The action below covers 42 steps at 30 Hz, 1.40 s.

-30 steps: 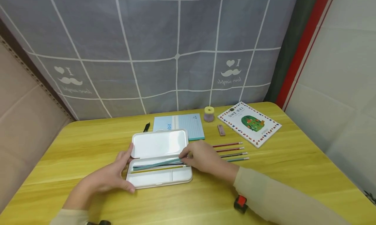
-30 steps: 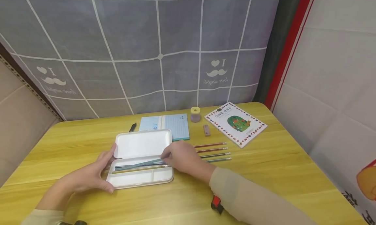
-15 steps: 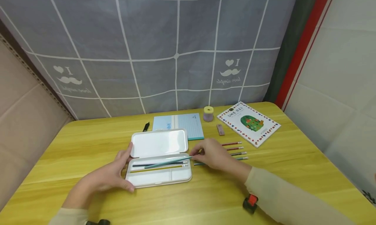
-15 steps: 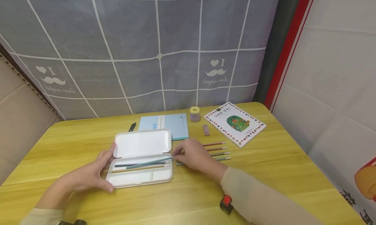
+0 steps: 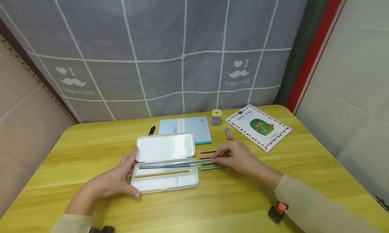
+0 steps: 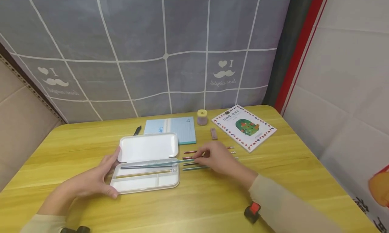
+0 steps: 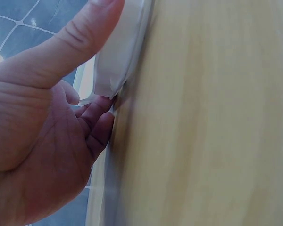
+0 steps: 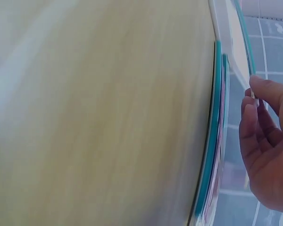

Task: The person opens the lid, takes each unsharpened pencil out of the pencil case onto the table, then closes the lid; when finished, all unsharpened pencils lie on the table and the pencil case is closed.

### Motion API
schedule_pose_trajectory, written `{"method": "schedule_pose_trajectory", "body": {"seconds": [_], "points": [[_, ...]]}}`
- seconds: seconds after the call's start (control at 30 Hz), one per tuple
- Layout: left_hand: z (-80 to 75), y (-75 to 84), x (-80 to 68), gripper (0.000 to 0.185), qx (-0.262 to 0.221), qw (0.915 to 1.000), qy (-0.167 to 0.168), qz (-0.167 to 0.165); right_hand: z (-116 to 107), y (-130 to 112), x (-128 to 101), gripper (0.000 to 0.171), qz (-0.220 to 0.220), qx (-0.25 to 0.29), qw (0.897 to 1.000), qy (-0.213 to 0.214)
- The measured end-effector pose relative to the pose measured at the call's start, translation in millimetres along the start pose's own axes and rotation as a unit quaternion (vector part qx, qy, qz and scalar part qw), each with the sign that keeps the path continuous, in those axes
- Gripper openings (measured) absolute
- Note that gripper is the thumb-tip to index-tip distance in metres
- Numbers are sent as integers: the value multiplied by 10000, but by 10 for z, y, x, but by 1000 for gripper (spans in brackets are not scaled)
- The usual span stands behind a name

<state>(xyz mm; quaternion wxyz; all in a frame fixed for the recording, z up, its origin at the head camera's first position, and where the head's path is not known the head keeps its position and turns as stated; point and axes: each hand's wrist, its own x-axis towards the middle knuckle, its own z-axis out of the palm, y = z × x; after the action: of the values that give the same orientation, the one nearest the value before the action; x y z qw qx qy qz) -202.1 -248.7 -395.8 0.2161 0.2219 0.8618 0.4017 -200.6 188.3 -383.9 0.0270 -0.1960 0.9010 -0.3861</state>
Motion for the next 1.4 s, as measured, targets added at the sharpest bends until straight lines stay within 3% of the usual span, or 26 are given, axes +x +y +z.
{"method": "schedule_pose_trajectory", "body": {"seconds": [0.37,0.83,1.13,1.4], "points": [[-6,20,2,154,-176,9998,-35,2,-285,228,-292,6,135,-66,9998,95],[-10,7,0,152,-173,9998,-37,44,-533,353,-458,6,414,149,9989,165],[3,11,5,153,-259,9997,-39,34,-639,474,-582,5,248,294,9992,-133],[5,-10,12,152,-171,9998,-37,40,-660,532,-660,5,355,399,9983,-248]]}}
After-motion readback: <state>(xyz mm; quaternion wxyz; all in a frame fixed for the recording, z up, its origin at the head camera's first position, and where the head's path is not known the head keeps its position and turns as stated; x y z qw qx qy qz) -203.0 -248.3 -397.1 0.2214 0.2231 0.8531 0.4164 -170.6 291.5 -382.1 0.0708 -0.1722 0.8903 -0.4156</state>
